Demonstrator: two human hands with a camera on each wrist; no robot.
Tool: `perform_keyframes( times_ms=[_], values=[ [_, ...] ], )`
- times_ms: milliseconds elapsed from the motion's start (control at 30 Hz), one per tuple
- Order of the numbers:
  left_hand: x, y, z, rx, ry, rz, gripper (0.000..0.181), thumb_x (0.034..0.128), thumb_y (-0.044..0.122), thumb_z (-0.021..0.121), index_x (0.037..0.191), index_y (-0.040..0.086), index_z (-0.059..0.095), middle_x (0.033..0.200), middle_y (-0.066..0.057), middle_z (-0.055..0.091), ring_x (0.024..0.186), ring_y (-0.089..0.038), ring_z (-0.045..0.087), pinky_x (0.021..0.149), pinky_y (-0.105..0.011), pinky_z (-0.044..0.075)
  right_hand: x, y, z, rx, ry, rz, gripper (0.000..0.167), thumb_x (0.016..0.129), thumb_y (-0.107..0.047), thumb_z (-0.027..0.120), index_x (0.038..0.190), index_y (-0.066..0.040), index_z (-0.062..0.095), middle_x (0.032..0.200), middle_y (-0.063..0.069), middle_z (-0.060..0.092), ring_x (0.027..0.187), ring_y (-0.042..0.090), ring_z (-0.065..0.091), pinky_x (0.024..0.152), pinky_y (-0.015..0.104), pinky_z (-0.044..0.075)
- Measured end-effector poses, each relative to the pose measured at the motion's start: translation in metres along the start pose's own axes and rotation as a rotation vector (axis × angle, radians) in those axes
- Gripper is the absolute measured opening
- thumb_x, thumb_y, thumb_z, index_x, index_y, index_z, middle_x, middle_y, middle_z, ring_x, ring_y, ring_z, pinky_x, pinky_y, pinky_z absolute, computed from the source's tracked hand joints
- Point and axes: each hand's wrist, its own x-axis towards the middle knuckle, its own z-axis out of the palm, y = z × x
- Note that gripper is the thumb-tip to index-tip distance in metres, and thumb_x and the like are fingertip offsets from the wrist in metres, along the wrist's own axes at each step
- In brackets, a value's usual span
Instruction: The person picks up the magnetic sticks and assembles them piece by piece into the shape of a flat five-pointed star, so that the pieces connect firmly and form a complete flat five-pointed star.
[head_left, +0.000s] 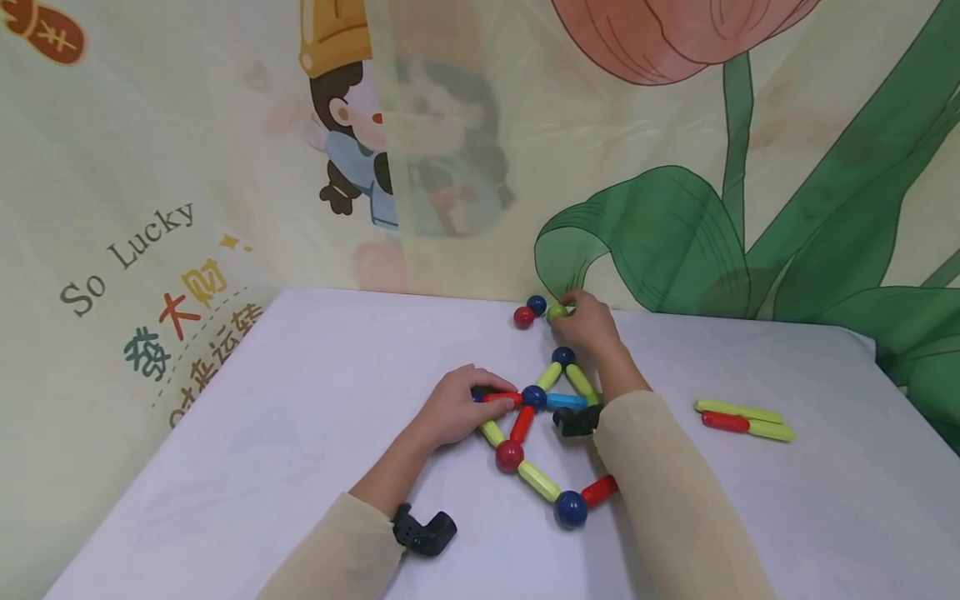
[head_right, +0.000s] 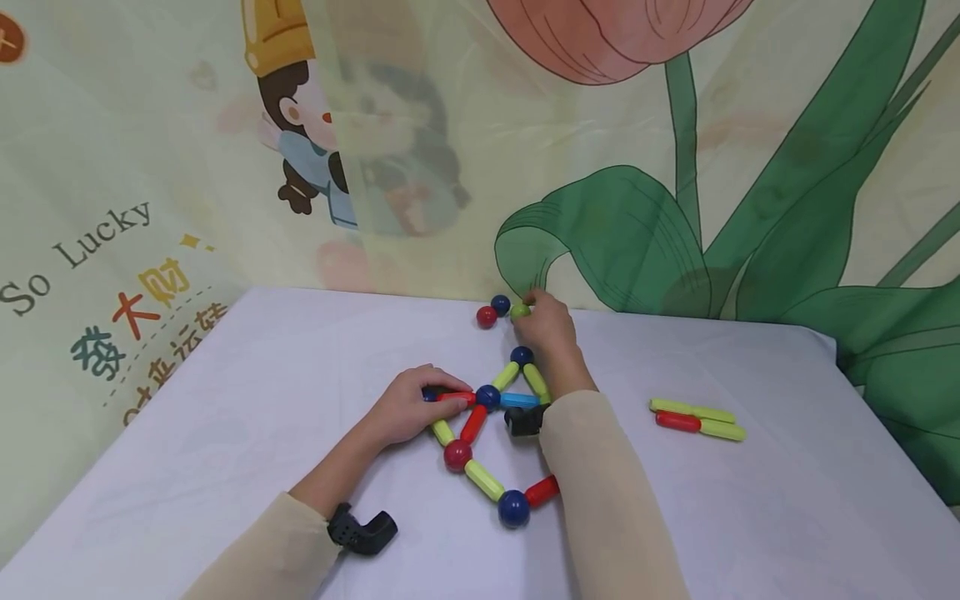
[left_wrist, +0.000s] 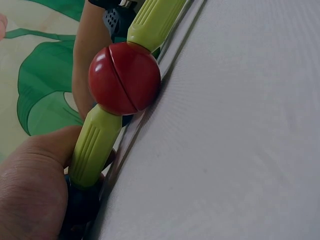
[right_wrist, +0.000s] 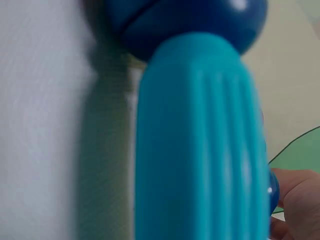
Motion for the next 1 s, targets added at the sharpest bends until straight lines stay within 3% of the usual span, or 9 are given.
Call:
perform_keyframes(
  times_ms=[300,533,1000],
  values=[
    [0.000,0.003,0.001,0.013,0.004,0.001,0.022,0.0918,0.030,0.077,0.113,0.025,0.079,0.114,0.001,0.069,0.112,-0.021,0.059,0.100,-0.047,0.050,-0.003,0.007,-0.005,0.105,0.011,0.020,0.049,0.100,-0.023,0.063,0.142,-0.002,0.051,0.137,0.023,0.057,0.120,0.037,0.058,0.104,0.046,0.052],
    [-0.002,0.004,0.000,0.018,0.016,-0.009,0.021,0.0915,0.030,0.077,0.112,0.024,0.080,0.114,0.001,0.069,0.113,-0.021,0.059,0.101,-0.047,0.051,-0.009,0.009,-0.012,0.190,0.009,0.045,0.051,0.101,-0.028,0.062,0.144,-0.003,0.050,0.127,0.020,0.060,0.097,0.026,0.062,0.079,0.031,0.054],
    [-0.001,0.000,0.001,0.022,0.026,0.001,0.022,0.0908,0.030,0.078,0.112,0.025,0.079,0.112,0.003,0.070,0.113,-0.020,0.059,0.101,-0.047,0.050,-0.023,0.009,-0.034,0.396,0.037,0.106,0.059,0.101,-0.036,0.064,0.148,-0.006,0.047,0.133,0.019,0.064,0.116,0.034,0.066,0.098,0.042,0.058]
  ],
)
